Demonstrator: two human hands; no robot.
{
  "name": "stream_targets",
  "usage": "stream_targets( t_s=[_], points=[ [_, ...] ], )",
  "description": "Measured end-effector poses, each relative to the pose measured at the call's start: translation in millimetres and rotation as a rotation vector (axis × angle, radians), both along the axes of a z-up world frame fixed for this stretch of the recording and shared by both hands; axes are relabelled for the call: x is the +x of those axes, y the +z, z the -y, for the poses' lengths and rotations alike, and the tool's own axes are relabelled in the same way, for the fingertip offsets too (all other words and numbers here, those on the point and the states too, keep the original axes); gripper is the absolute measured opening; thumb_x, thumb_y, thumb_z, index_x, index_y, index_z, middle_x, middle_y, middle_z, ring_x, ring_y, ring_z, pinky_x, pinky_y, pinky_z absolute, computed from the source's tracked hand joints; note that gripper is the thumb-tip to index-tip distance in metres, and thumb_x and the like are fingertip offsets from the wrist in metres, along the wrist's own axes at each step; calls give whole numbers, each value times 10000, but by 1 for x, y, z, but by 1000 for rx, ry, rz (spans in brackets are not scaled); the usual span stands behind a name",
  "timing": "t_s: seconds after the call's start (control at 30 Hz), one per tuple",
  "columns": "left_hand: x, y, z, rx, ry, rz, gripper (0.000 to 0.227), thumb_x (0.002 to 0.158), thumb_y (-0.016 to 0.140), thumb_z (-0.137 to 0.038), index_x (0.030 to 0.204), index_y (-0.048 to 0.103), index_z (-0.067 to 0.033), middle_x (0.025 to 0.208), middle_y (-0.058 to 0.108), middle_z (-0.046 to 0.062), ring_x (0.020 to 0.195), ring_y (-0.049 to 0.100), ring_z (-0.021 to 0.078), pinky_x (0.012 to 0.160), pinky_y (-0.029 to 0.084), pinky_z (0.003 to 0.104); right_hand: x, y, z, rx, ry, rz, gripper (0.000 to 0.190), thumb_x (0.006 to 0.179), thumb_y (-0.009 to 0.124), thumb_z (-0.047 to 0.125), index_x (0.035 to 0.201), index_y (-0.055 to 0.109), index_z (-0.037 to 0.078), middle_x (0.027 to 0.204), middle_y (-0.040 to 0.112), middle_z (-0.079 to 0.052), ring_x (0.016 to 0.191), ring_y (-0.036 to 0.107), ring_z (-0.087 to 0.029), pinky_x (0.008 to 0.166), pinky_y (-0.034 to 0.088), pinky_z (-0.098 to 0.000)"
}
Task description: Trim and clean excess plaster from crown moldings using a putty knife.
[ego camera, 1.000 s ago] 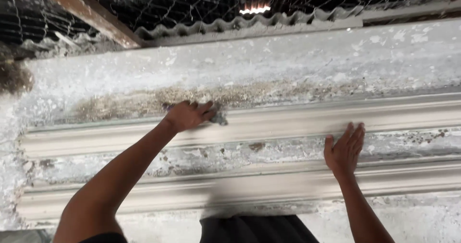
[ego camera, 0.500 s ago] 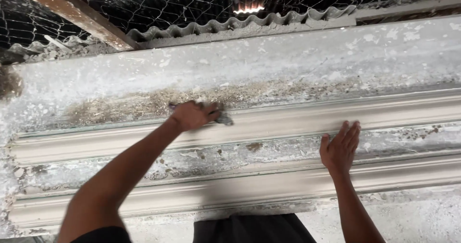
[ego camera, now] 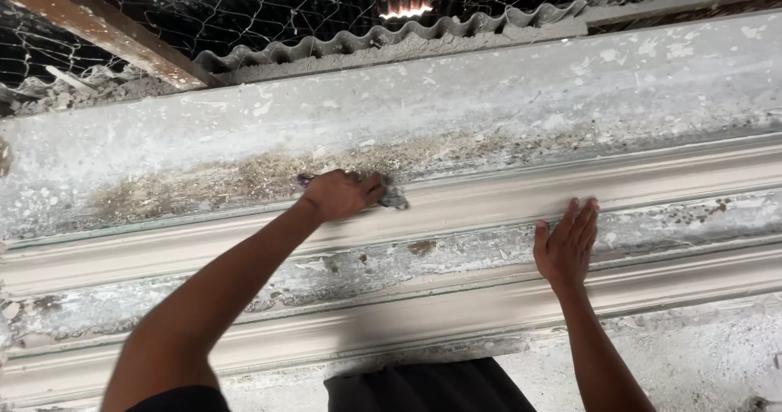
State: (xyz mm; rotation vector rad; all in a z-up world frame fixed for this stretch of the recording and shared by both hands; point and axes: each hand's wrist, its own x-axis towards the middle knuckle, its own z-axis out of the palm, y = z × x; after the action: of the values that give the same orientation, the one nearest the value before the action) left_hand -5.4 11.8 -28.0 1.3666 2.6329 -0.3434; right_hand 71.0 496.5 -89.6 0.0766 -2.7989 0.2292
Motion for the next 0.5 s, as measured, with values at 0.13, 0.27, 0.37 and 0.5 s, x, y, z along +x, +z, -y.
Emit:
stream_targets(
  t_s=[0.13, 0.27, 0.37, 0.5],
  points=[
    [9, 42, 17, -57, -8, 6, 405, 942, 542, -170, 1344, 536, -218, 1340, 583, 59, 878, 767, 299, 673, 641, 425, 0, -1, 1, 4, -13, 14, 745, 1050, 441, 423, 1575, 337, -96, 1609, 254, -371, 1468, 283, -544, 1143, 303, -598],
    [1, 35, -12, -19, 15, 61, 386, 980, 520, -186, 1366, 519, -181, 1411, 537, 80, 907, 763, 334, 723, 642, 448, -1, -1, 2, -23, -37, 91, 771, 1052, 410, 444, 1592, 277, -90, 1624, 176, -373, 1491, 208, -549, 1163, 261, -625],
    [-2, 29, -27, 16, 4, 53, 382, 975, 517, -184, 1357, 522, -168, 1417, 526, 91, 896, 758, 344, 710, 639, 459, 3, 2, 2, -49, -45, 124, 771, 1054, 407, 445, 1599, 264, -81, 1628, 170, -367, 1501, 195, -541, 1170, 252, -626],
    [-4, 33, 1, -62, -24, 91, 405, 977, 463, -168, 1381, 493, -185, 1421, 511, 79, 905, 765, 323, 728, 641, 455, 1, 9, 4, -68, -51, 160, 783, 1034, 440, 432, 1598, 260, -82, 1621, 181, -383, 1500, 200, -546, 1178, 243, -628]
  ],
)
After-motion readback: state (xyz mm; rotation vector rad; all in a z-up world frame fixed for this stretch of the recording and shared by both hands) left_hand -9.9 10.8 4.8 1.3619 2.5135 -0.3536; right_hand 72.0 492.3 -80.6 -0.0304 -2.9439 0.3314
